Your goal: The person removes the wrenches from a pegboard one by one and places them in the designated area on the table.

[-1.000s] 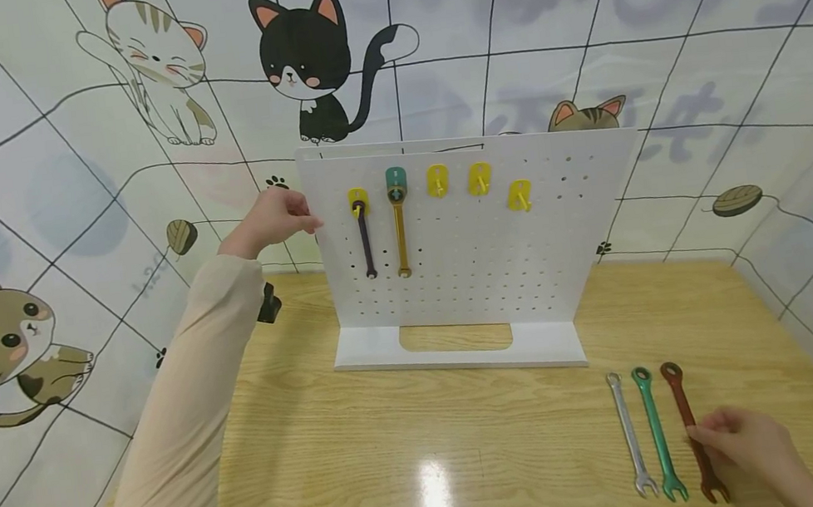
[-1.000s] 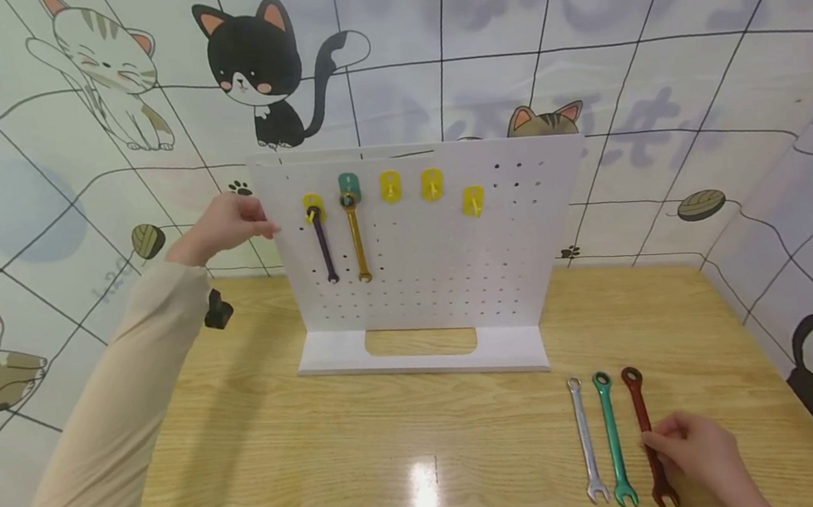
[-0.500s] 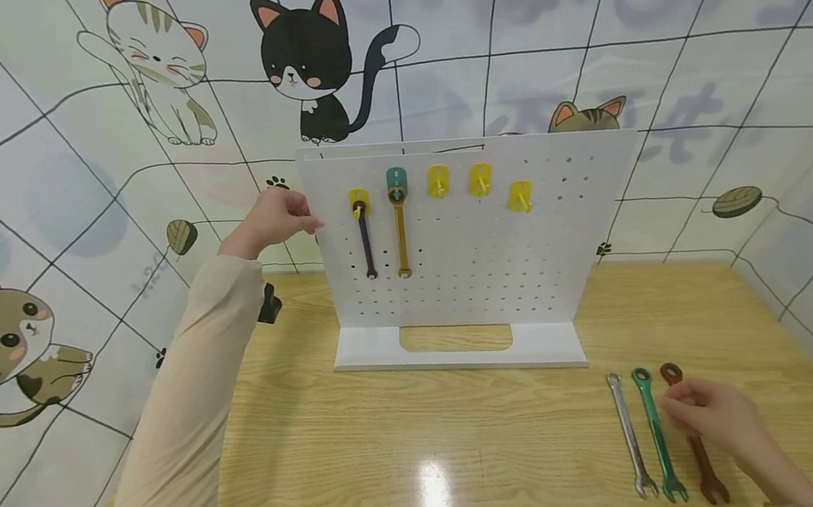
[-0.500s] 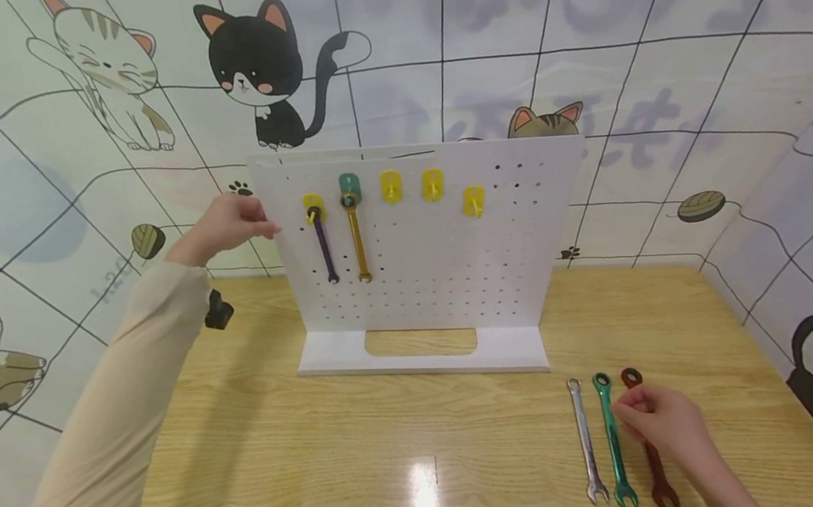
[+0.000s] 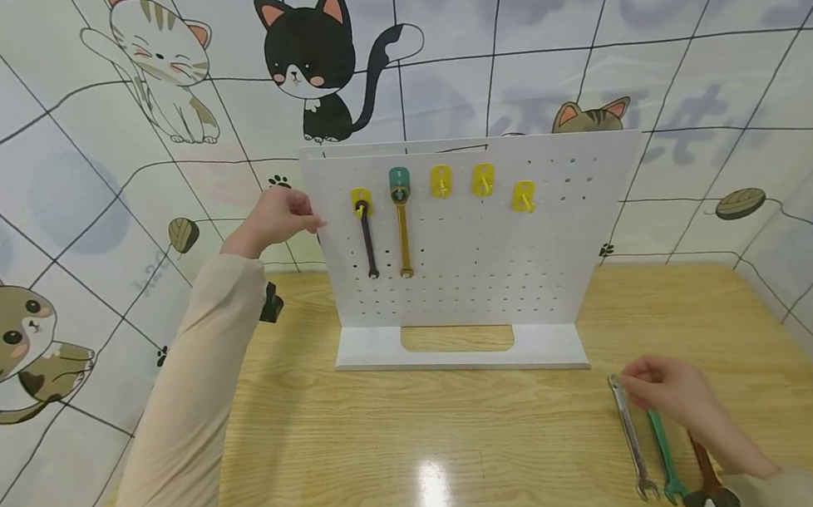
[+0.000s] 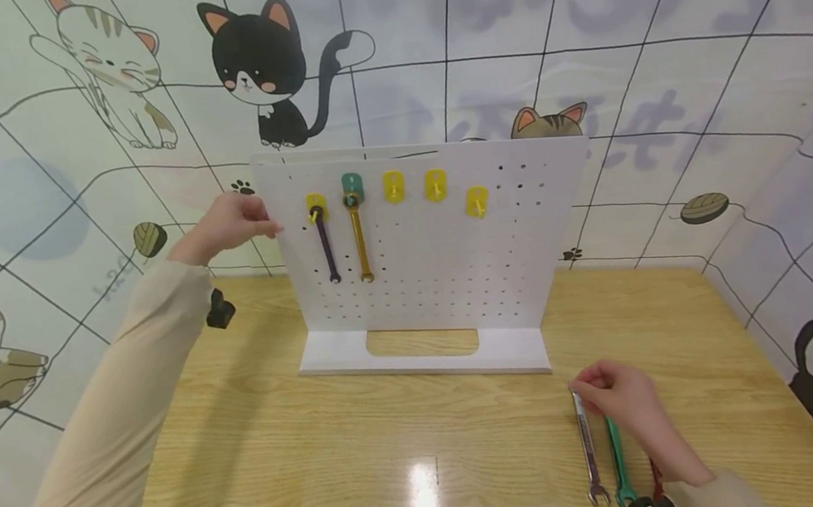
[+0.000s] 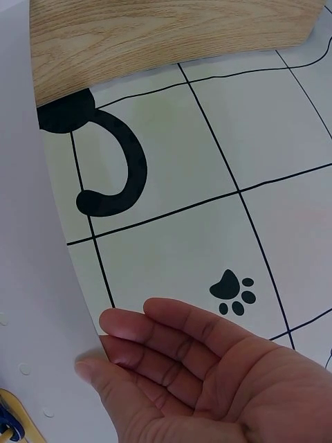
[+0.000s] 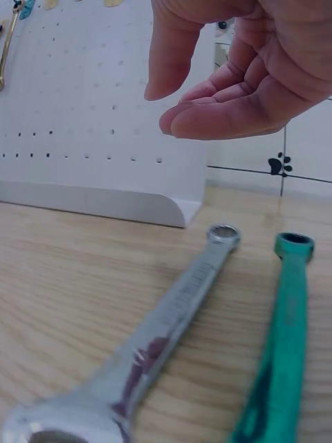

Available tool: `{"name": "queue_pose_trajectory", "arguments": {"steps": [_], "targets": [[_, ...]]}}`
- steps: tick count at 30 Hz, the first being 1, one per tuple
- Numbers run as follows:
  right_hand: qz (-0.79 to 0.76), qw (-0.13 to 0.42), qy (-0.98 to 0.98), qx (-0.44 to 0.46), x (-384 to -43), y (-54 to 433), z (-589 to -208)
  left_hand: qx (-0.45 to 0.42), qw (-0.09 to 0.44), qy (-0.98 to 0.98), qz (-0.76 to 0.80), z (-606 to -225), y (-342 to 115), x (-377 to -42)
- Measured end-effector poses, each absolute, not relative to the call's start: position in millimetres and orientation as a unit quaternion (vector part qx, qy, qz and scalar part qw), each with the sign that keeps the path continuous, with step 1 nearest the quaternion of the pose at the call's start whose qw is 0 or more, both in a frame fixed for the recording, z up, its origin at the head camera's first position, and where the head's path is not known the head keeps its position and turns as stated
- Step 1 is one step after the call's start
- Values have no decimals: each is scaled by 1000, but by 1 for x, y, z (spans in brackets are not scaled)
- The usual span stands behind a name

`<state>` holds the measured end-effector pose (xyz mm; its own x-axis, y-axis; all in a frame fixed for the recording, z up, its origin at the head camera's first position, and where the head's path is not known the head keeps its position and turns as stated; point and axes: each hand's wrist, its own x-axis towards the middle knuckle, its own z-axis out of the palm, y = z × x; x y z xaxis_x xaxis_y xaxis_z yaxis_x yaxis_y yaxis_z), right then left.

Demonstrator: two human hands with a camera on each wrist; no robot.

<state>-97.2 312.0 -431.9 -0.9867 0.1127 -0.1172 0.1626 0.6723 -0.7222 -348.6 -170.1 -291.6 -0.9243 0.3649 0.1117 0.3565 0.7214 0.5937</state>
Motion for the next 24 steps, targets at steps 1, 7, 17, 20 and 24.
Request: {"name": "queue_pose_trajectory", "arguments": {"steps": [1, 7, 17, 20, 24], "targets": [[-399, 28, 914, 72, -99, 309, -431, 194, 6, 928, 318, -292, -170, -348], [-442, 22, 895, 52, -109, 293, -426, 191, 8, 928, 318, -291, -170, -348], [-461, 13, 887, 21, -123, 269, -424, 196, 4, 927, 318, -291, -170, -347], [-475, 14, 880, 16, -127, 262, -424, 194, 7, 928, 318, -290, -169, -347], [-486, 14, 874, 8, -131, 252, -422, 192, 9, 928, 318, -291, -170, -347]]}}
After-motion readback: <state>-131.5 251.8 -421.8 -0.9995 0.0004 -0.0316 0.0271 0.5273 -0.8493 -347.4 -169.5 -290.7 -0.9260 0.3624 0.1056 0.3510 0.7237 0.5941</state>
